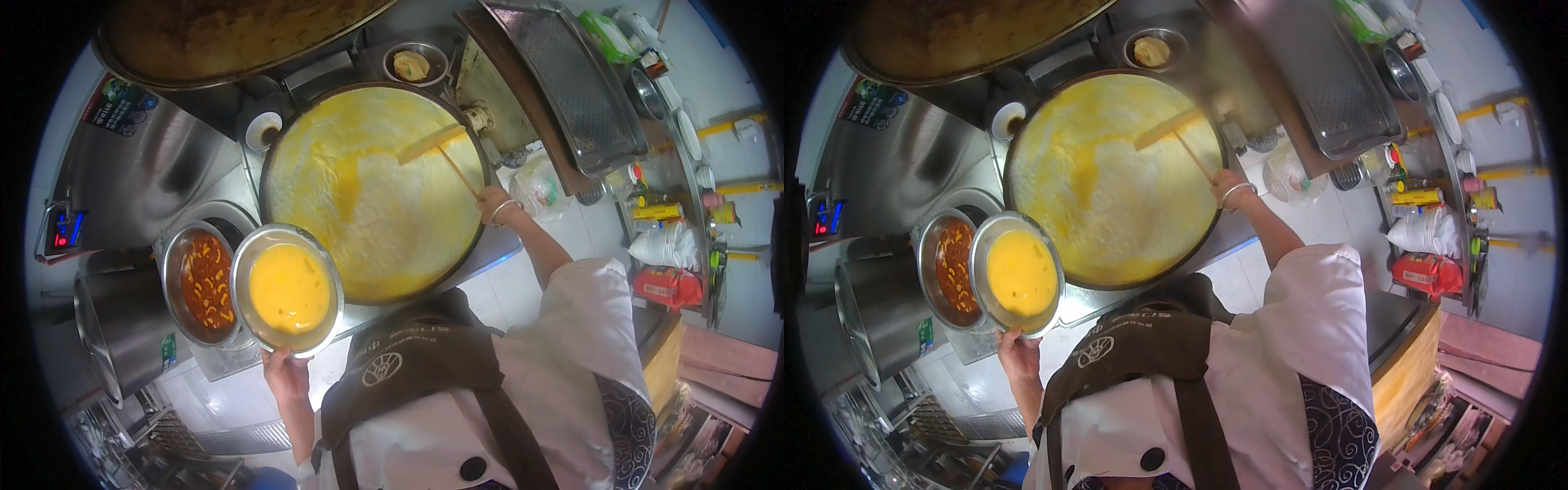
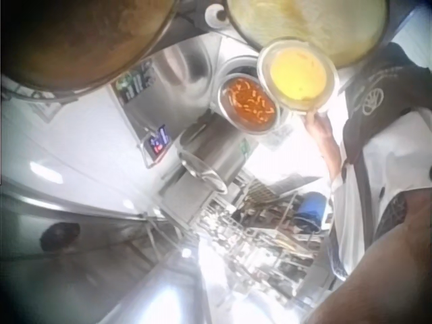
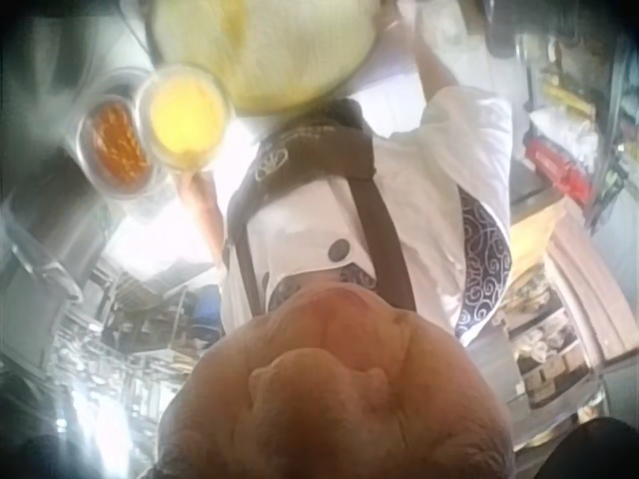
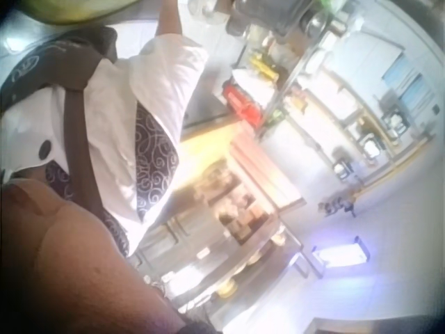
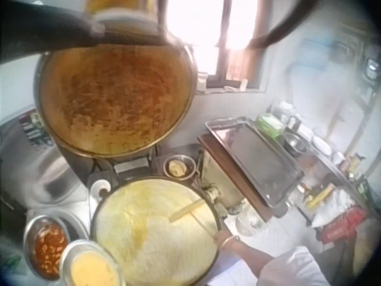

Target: The person prepares a large egg omelet on a flat griddle. They pour beaten eggs from a bowl onto the hot surface and use a wooden spreader to distribute the mixture evenly. The person also handles metal bowls and a ladle to manage the egg mixture.

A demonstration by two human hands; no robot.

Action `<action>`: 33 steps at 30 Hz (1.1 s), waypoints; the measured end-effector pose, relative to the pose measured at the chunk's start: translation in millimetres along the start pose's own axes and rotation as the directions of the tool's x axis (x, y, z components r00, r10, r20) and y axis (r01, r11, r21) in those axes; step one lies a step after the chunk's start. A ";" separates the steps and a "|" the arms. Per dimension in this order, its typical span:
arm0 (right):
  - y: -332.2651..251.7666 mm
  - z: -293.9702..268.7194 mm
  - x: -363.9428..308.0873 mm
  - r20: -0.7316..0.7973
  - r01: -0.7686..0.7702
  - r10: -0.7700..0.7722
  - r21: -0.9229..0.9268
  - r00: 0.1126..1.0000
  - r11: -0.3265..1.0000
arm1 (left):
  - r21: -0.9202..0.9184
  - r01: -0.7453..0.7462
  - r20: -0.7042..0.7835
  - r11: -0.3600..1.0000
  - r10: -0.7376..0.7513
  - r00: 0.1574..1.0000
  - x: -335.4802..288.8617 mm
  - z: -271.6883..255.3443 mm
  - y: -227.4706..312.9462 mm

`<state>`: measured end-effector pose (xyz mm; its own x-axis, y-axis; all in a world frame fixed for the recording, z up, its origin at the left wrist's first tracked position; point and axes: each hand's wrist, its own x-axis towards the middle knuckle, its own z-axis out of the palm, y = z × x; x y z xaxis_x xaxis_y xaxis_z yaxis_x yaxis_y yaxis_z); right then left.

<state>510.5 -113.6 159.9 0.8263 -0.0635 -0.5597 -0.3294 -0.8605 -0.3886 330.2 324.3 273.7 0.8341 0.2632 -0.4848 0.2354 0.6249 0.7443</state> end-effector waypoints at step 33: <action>-173.6 98.7 -6.4 0.269 -0.056 -0.048 0.367 0.962 0.928 | -0.100 -0.058 -0.113 0.993 0.047 0.992 -27.6 -62.3 14.2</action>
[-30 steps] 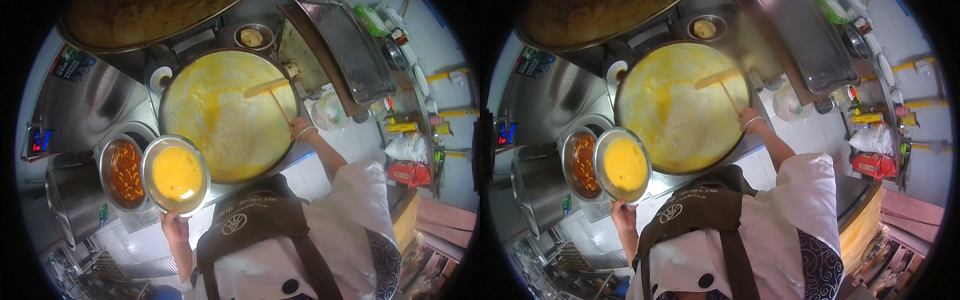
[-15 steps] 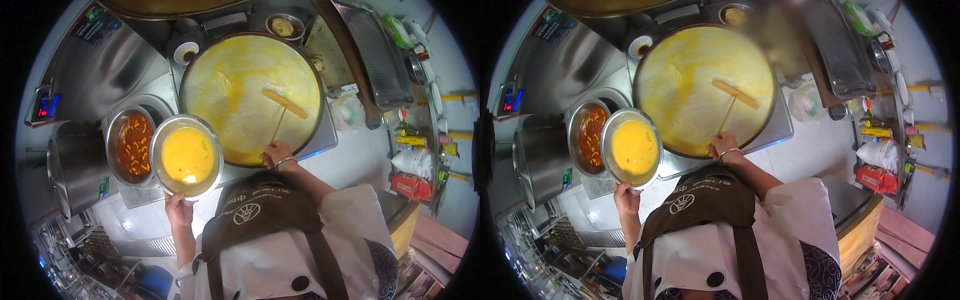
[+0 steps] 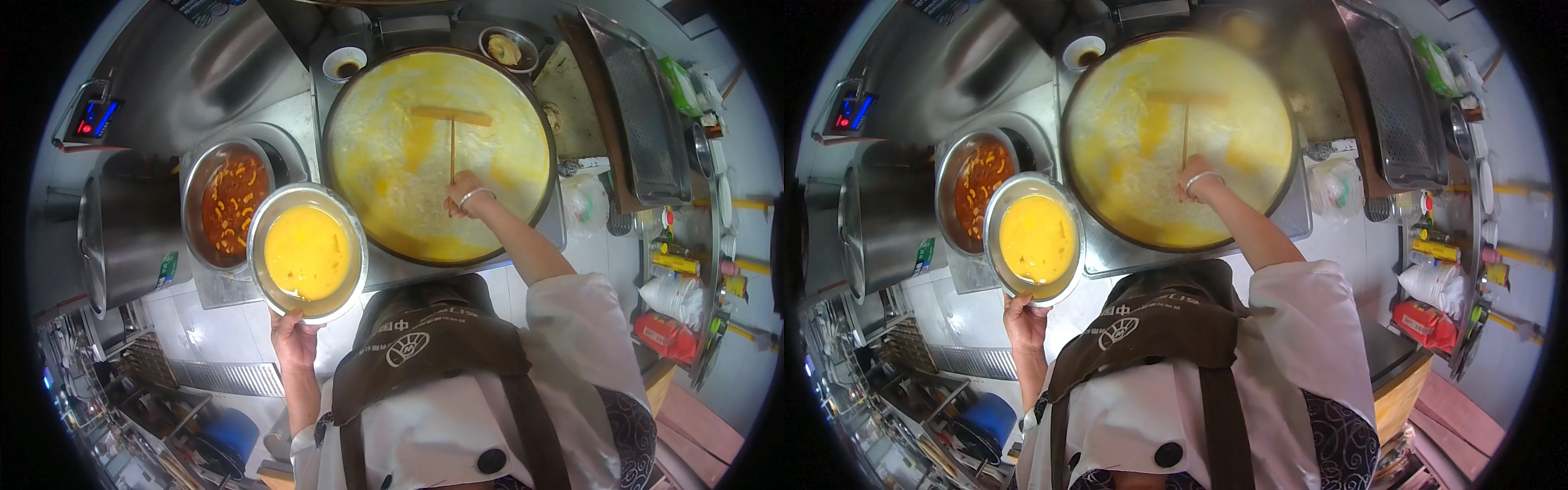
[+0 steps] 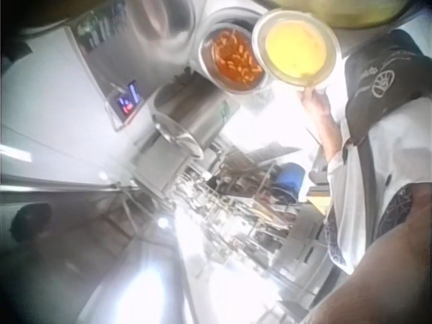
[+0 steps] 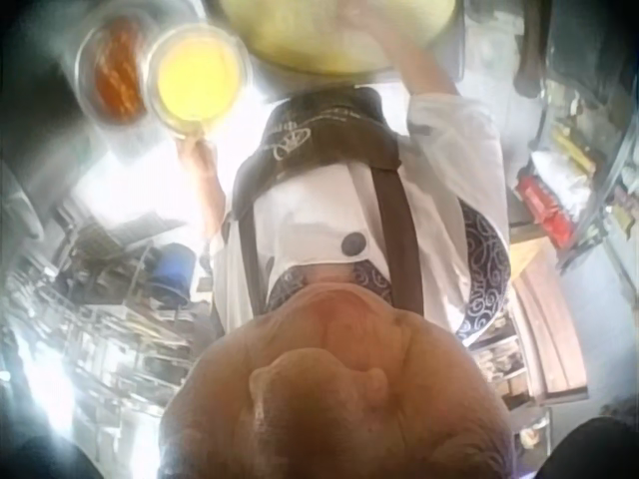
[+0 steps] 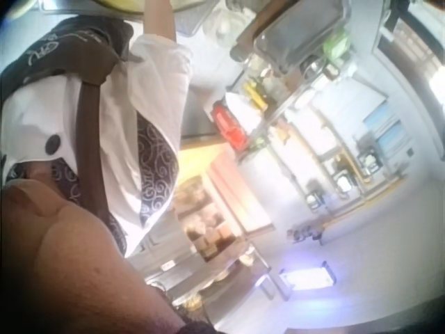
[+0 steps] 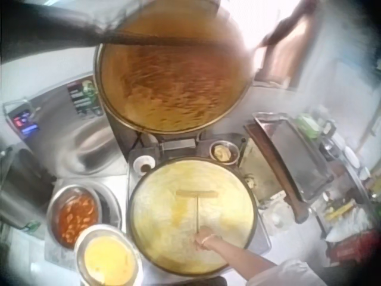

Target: The person prepares a large egg omelet on a flat griddle. They pour beaten eggs from a bowl onto the hot surface and use a wooden spreader to distribute the mixture evenly. The person also handles metal bowls and a ladle to manage the egg mixture.

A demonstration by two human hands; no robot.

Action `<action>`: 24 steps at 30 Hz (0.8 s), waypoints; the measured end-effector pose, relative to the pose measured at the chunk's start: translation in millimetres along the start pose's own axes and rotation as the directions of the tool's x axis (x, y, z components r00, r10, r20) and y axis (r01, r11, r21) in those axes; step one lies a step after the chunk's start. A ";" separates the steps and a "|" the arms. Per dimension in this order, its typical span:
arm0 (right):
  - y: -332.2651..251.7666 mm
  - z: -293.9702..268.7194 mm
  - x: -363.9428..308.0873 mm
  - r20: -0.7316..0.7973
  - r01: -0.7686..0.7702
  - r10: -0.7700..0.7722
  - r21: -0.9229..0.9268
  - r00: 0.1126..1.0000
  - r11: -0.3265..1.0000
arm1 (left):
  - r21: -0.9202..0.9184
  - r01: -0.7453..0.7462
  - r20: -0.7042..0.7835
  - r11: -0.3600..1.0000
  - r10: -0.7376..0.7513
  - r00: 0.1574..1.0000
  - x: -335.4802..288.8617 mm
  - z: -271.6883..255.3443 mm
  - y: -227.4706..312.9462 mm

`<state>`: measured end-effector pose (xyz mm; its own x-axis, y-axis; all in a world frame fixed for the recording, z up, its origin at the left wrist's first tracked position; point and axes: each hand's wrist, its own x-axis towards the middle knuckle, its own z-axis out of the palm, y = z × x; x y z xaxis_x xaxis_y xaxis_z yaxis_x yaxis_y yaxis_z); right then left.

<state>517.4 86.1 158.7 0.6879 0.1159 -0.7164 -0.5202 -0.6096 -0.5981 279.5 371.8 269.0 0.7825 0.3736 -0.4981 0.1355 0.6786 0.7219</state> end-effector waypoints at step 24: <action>66.2 -197.9 -70.1 -0.117 -0.087 -0.147 -0.977 0.982 0.194 | 0.084 0.015 0.006 0.996 -0.015 1.000 -4.9 32.5 -20.5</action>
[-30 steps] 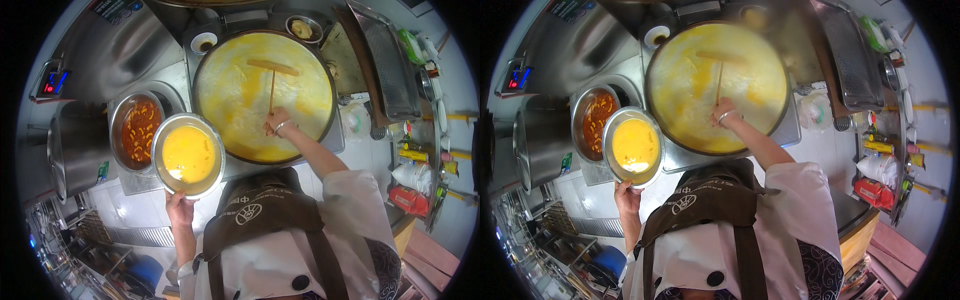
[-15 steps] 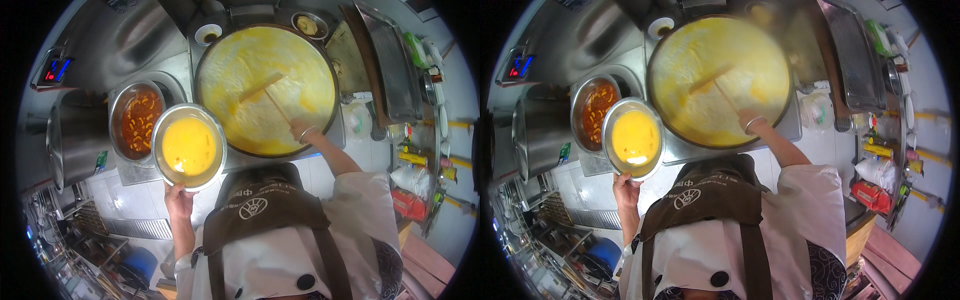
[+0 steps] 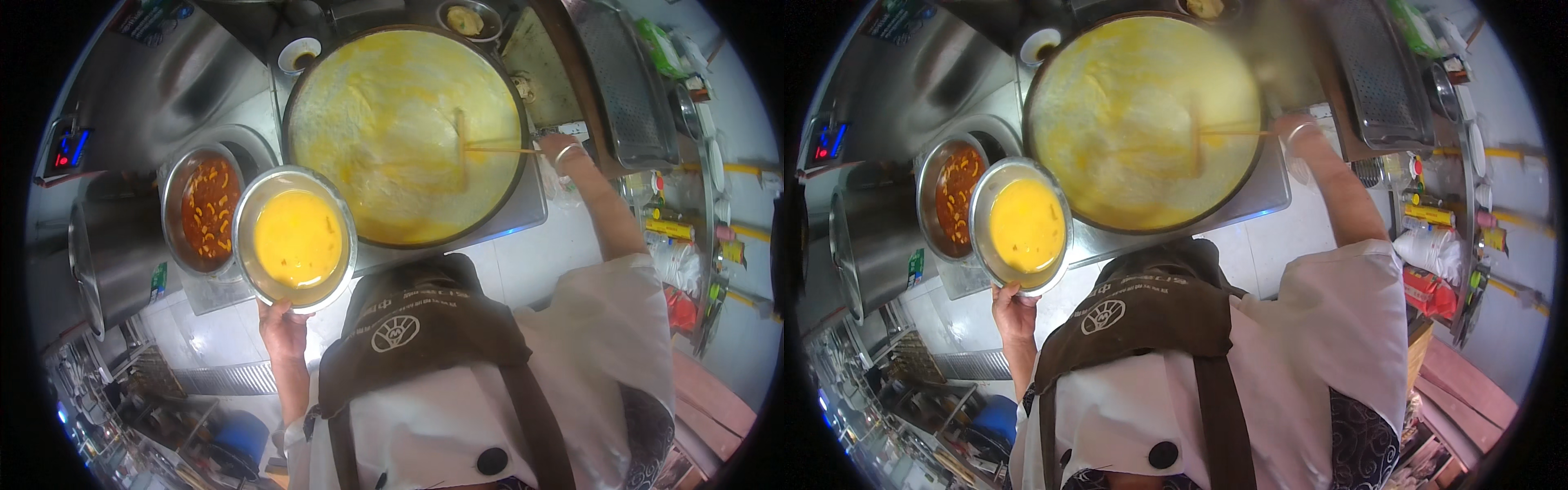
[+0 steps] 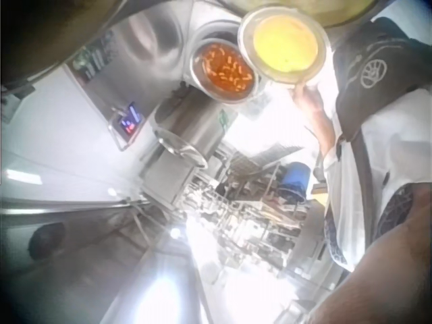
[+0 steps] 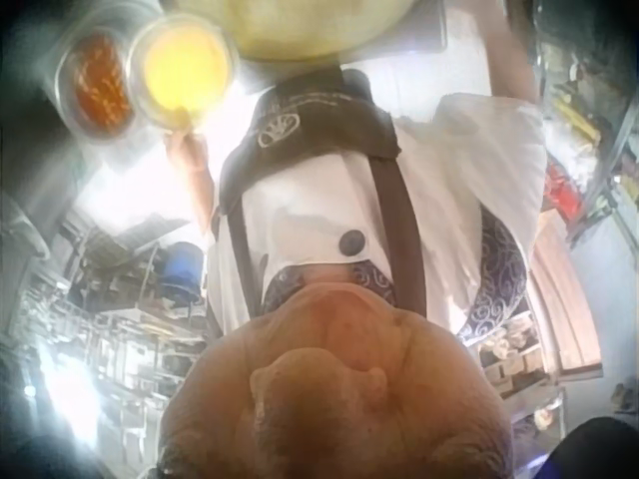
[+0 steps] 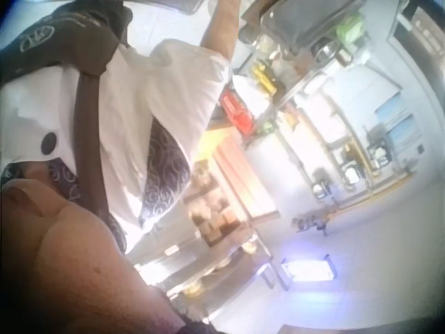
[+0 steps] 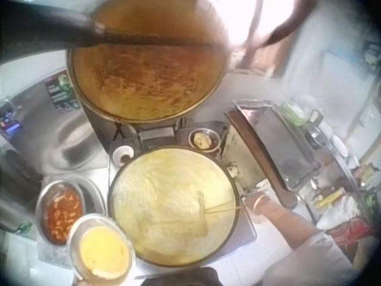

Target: The person prepares a large egg omelet on a flat griddle. They pour beaten eggs from a bowl onto the hot surface and use a wooden spreader to distribute the mixture evenly. The person also handles metal bowls and a ladle to manage the egg mixture.

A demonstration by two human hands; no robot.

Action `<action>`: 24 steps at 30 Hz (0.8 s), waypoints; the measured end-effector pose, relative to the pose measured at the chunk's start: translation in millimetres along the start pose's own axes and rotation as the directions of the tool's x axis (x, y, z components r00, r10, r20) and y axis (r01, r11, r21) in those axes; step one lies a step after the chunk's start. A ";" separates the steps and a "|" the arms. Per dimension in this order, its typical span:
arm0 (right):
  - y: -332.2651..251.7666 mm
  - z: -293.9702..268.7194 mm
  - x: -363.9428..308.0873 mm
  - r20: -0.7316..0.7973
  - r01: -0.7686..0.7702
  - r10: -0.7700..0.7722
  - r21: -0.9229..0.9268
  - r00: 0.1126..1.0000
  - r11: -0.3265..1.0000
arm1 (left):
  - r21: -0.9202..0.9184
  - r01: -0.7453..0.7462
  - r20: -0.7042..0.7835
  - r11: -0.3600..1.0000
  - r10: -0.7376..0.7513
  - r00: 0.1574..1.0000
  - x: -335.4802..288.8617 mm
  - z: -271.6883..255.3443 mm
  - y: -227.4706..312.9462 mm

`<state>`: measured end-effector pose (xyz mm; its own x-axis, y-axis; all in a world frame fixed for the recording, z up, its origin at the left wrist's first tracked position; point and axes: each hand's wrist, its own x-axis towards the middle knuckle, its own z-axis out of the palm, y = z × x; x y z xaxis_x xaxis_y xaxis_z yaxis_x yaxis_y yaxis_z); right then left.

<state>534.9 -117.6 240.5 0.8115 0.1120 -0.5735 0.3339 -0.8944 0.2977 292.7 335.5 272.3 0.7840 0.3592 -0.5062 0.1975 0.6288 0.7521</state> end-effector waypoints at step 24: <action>-244.7 -15.3 46.5 -0.191 0.287 -0.241 0.272 0.951 0.918 | -0.072 -0.081 -0.218 0.994 0.064 0.974 -28.3 -79.8 12.8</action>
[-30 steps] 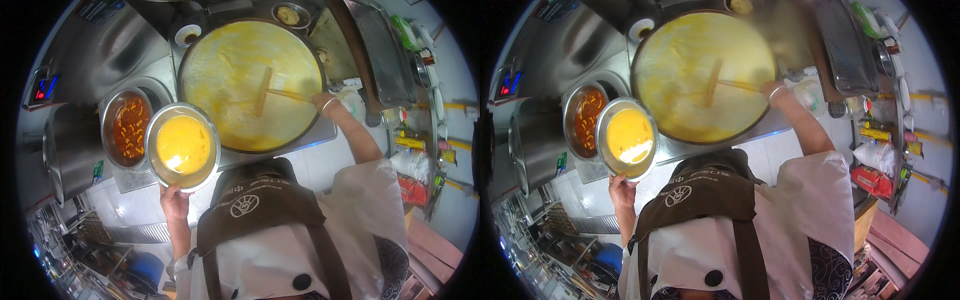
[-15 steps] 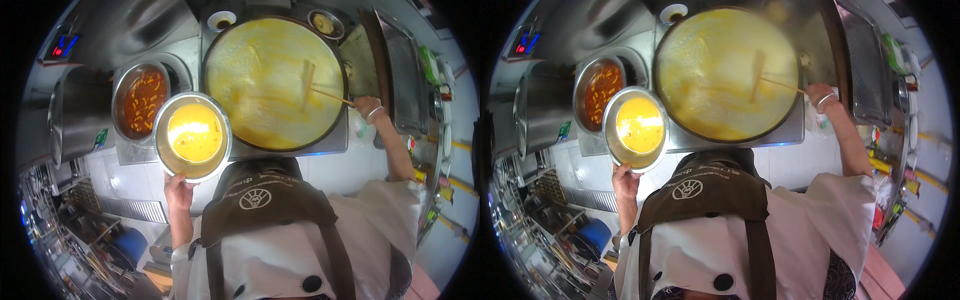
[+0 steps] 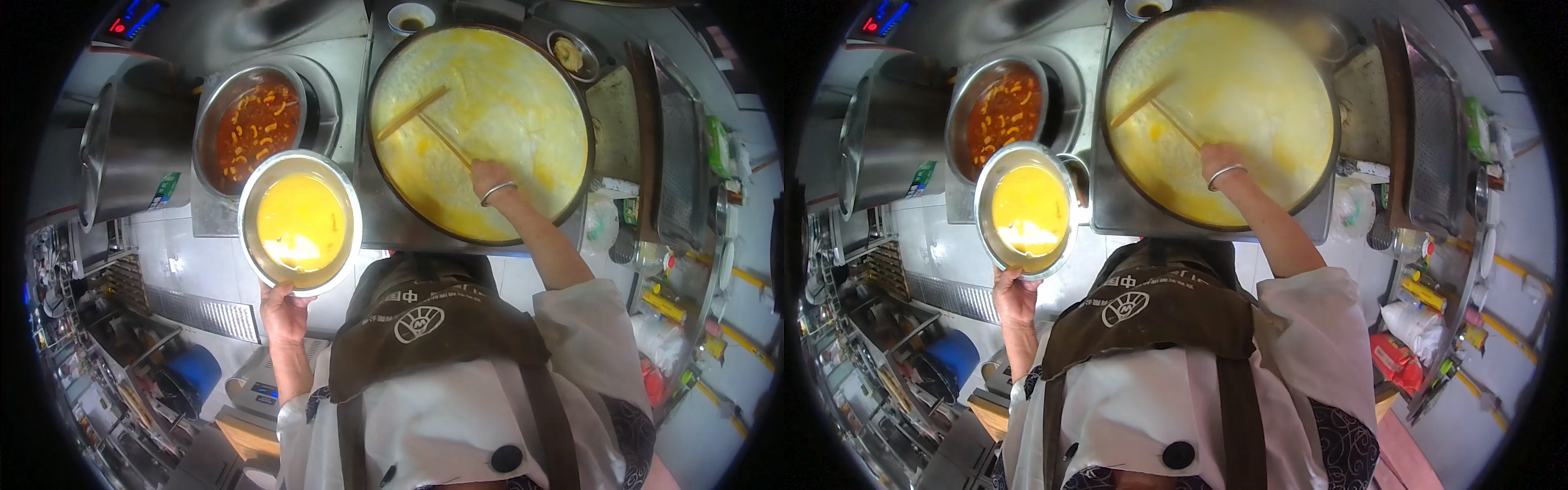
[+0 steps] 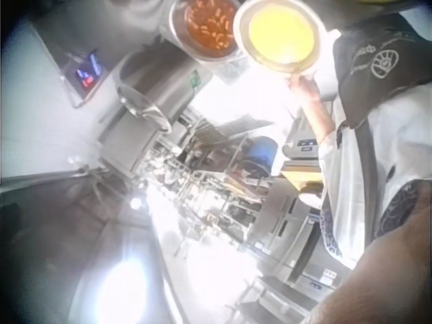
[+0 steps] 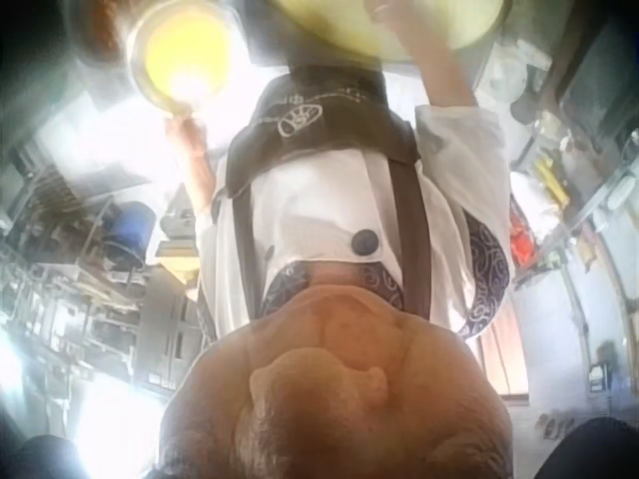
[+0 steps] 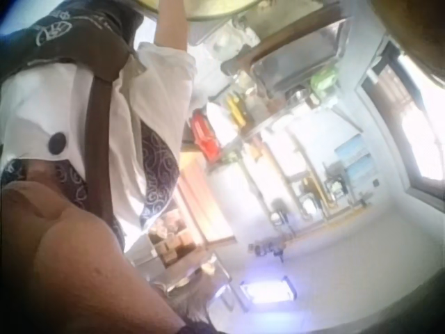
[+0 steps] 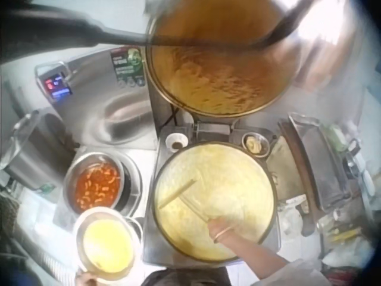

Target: The person prepares a large egg omelet on a flat griddle. They pour beaten eggs from a bowl onto the hot surface and use a wooden spreader to distribute the mixture evenly. The person also handles metal bowls and a ladle to manage the egg mixture.

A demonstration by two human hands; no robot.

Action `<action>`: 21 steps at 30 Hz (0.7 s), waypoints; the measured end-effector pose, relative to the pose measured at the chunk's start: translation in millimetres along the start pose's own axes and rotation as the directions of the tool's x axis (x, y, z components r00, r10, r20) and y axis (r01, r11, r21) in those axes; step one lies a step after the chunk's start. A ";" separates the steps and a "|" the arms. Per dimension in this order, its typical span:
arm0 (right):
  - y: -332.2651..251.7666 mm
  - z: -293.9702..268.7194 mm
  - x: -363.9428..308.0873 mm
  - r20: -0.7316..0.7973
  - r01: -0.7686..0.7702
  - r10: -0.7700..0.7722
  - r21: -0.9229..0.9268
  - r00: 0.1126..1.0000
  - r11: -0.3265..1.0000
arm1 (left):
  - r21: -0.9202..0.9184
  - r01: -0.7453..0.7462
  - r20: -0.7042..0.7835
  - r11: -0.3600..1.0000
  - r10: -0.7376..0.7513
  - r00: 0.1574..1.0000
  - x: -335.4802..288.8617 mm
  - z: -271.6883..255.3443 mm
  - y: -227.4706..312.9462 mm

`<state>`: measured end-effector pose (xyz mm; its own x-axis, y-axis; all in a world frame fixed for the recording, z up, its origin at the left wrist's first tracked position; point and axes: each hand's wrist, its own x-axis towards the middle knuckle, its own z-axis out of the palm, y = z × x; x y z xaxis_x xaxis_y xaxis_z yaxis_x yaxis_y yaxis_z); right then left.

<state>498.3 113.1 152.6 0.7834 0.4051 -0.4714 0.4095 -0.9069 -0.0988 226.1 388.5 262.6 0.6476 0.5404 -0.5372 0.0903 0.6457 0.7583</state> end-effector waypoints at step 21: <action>175.4 16.8 -104.1 -0.144 0.171 -0.248 -0.407 0.958 0.897 | -0.088 0.046 0.089 0.995 -0.038 0.995 -1.6 12.4 -36.3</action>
<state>480.7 -90.0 169.7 0.7164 0.6296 -0.3007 0.6916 -0.6975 0.1873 231.2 357.4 240.5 0.7083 0.4656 -0.5306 0.0528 0.7146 0.6975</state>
